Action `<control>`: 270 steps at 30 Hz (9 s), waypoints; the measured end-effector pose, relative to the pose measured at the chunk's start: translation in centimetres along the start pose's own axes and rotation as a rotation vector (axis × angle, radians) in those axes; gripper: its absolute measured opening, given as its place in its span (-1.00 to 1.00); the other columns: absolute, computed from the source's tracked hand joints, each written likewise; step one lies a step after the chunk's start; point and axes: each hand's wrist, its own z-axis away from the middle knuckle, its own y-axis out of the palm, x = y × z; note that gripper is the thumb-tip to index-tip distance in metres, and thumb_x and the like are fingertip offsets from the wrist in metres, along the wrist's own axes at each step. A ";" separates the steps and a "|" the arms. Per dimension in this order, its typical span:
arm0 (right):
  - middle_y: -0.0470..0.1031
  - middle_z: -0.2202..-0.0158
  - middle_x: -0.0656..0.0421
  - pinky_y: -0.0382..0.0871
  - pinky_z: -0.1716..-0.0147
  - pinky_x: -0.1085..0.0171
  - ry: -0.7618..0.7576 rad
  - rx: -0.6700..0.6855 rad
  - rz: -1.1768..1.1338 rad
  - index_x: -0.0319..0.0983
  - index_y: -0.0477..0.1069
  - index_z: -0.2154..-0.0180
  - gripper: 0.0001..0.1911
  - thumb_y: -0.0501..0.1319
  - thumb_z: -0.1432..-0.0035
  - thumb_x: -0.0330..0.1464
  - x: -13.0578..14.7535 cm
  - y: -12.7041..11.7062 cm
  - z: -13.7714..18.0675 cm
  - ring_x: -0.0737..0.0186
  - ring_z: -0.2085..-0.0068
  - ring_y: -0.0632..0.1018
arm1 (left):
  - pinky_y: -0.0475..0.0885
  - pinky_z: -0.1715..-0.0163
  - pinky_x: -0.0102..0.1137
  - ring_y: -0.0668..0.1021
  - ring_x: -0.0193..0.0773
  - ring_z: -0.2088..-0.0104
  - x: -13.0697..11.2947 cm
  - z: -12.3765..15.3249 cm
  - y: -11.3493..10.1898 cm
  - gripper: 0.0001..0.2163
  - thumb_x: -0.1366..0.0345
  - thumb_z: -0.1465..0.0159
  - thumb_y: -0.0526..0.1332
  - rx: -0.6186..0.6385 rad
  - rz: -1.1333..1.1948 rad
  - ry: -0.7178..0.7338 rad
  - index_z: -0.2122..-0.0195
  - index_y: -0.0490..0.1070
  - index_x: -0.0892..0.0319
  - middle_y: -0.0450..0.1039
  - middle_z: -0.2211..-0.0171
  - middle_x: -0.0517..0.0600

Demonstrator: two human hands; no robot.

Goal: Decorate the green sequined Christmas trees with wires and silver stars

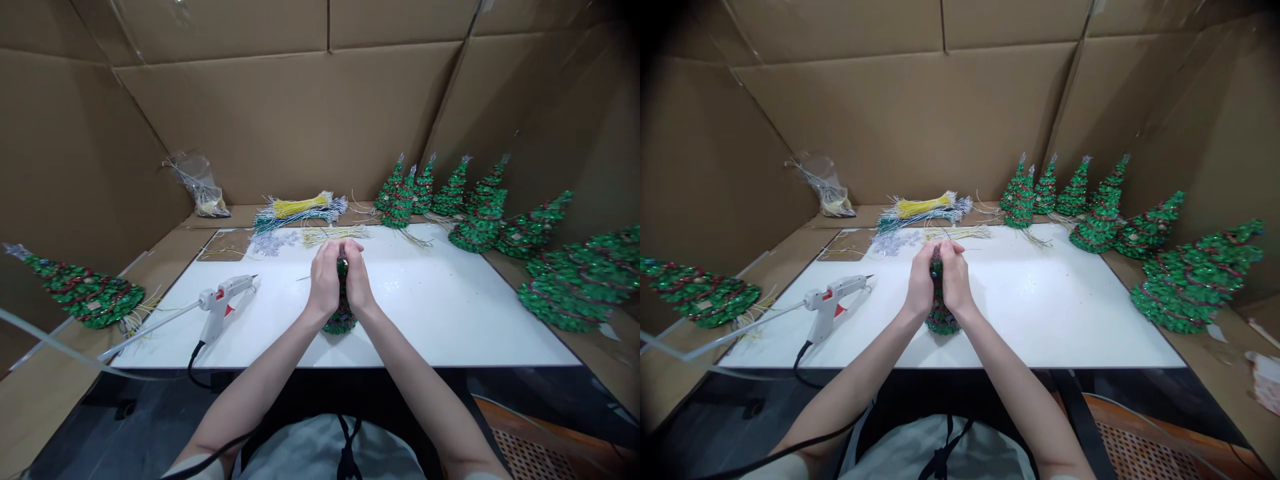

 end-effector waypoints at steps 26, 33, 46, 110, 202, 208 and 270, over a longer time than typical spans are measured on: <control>0.56 0.33 0.14 0.36 0.04 0.20 0.117 0.044 -0.130 -0.21 0.51 0.34 -0.43 0.00 -0.24 0.11 0.2 -0.3 -0.4 0.12 0.14 0.55 | 0.29 -0.21 -0.23 0.49 -0.10 -0.14 0.3 -0.4 -1.5 -0.52 0.07 -0.46 -0.14 0.129 0.125 -0.048 0.03 0.53 0.16 0.52 -0.08 0.04; 0.56 0.29 0.18 0.37 0.08 0.23 0.038 0.052 -0.075 -0.20 0.51 0.26 -0.56 0.09 -0.23 0.01 0.1 -0.2 -0.4 0.13 0.12 0.55 | 0.30 -0.20 -0.26 0.45 -0.11 -0.18 0.6 -0.2 -1.5 -0.55 0.17 -0.47 -0.14 0.110 0.066 0.039 0.08 0.54 0.19 0.52 -0.07 0.07; 0.47 0.46 0.21 0.34 0.21 0.20 -0.054 -0.139 0.112 -0.19 0.35 0.47 -0.65 0.02 -0.17 -0.10 0.1 0.4 -0.4 0.16 0.28 0.49 | 0.37 -0.06 -0.31 0.54 -0.14 -0.02 0.9 0.1 -0.4 -0.57 0.24 -0.41 -0.13 -0.013 0.007 0.117 0.22 0.55 0.18 0.57 0.06 0.06; 0.48 0.37 0.21 0.29 0.05 0.20 -0.067 -0.108 0.055 -0.19 0.40 0.40 -0.68 0.04 -0.20 -0.14 -0.3 0.0 -0.3 0.14 0.15 0.47 | 0.41 -0.05 -0.28 0.55 -0.12 0.01 1.2 -0.5 -0.7 -0.57 0.21 -0.44 -0.16 0.059 -0.016 0.093 0.25 0.52 0.17 0.58 0.09 0.08; 0.46 0.15 0.01 0.18 0.04 0.11 -0.108 0.686 1.225 -0.22 0.54 0.19 -0.81 0.17 -0.24 -0.35 -7.7 -8.1 -17.3 -0.01 0.02 0.37 | 0.40 0.11 -0.40 0.51 -0.16 0.00 5.8 -0.3 -9.5 -0.76 0.10 -0.43 0.08 0.330 -0.316 -0.382 0.06 0.45 0.05 0.49 0.04 -0.01; 0.46 0.13 0.00 0.17 0.06 0.06 -0.060 0.684 1.324 -0.22 0.55 0.29 -0.81 0.21 -0.19 -0.26 -8.8 -6.1 -17.2 -0.07 0.01 0.36 | 0.35 0.03 -0.37 0.51 -0.18 0.03 5.9 -0.4 -9.4 -0.77 0.12 -0.44 0.07 0.346 -0.321 -0.367 0.08 0.46 0.07 0.49 0.08 -0.01; 0.48 -0.05 0.05 0.44 -0.02 -0.02 0.002 0.448 1.543 -0.26 0.46 0.03 -0.71 0.23 -0.29 -0.24 -11.9 -4.6 -26.1 0.08 -0.04 0.51 | 0.32 0.05 -0.38 0.51 -0.21 0.07 5.9 0.3 -9.4 -0.81 0.20 -0.45 0.06 0.417 -0.286 -0.297 0.10 0.44 0.08 0.48 0.11 -0.02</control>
